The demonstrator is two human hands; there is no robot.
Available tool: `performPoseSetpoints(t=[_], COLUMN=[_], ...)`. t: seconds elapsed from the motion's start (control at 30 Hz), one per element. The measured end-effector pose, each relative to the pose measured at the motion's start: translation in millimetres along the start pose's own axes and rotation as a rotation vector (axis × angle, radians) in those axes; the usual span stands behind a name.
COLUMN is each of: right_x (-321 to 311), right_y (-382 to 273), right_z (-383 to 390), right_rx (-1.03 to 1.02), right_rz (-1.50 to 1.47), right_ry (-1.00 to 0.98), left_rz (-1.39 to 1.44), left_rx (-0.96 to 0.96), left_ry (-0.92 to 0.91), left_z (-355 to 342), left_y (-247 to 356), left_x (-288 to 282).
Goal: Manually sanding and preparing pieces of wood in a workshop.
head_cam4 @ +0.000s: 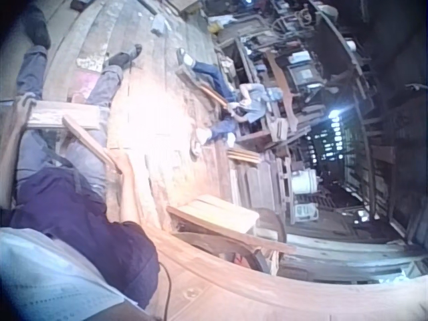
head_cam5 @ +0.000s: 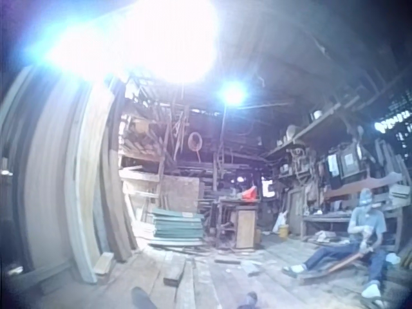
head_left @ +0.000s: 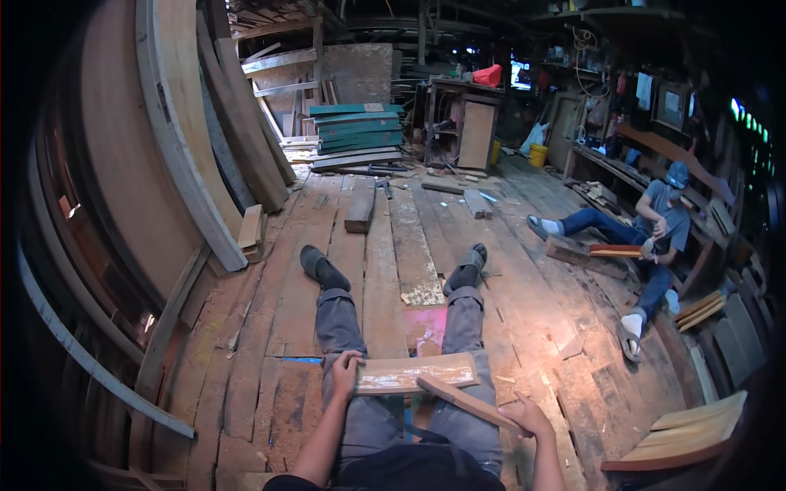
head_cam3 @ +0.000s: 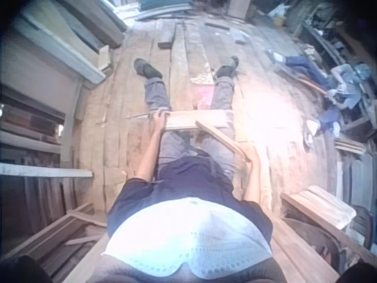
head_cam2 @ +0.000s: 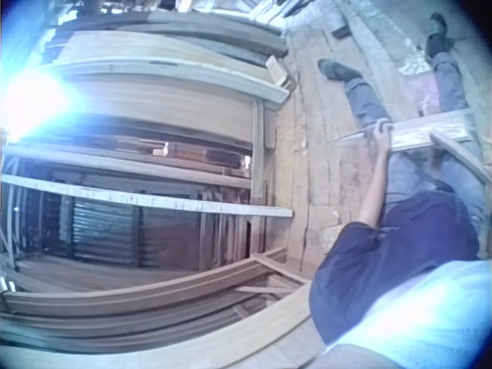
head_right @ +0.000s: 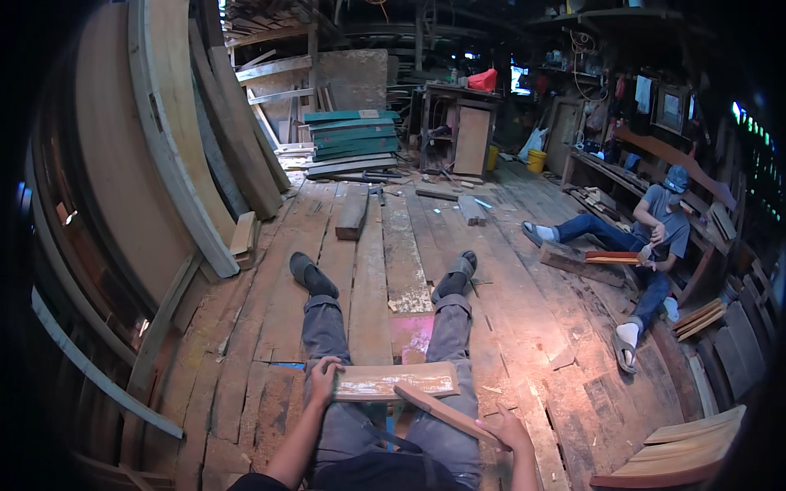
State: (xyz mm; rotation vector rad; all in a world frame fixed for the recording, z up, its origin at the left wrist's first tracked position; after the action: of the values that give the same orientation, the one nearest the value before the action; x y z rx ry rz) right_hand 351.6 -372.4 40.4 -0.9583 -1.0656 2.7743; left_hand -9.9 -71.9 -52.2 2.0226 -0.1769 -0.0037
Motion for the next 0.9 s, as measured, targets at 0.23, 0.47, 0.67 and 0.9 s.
performPoseSetpoints(t=[0.23, 0.47, 0.67, 0.9], right_x=[39, 60, 11, 10], right_y=[-49, -77, -16, -28], right_z=[-28, -4, -1, -20], right_rx=[-0.196, -0.200, -0.076, -0.198], right_rz=[0.218, 0.183, 0.018, 0.135], right_ry=[0.006, -0.030, 0.006, 0.141], left_rz=[0.032, -0.019, -0.030, 0.011], left_rx=[-0.039, -0.040, -0.027, -0.055], left_ry=[0.005, 0.010, -0.008, -0.025], left_z=[2, 4, -1, -1], left_y=[0, 2, 5, 7], left_x=[1, 2, 4, 1])
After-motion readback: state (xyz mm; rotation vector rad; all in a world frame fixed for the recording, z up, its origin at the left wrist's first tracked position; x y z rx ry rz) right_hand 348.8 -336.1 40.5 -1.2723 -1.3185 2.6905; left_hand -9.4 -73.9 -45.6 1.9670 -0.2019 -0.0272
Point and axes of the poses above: each hand's wrist, its own z-axis away from the middle knuckle, its own x-axis out of the palm, y = z × x, the point moved 2 cm from there along -z, towards the middle knuckle, and after that the axes turned 12 degrees about x, right-handed, at the moved point
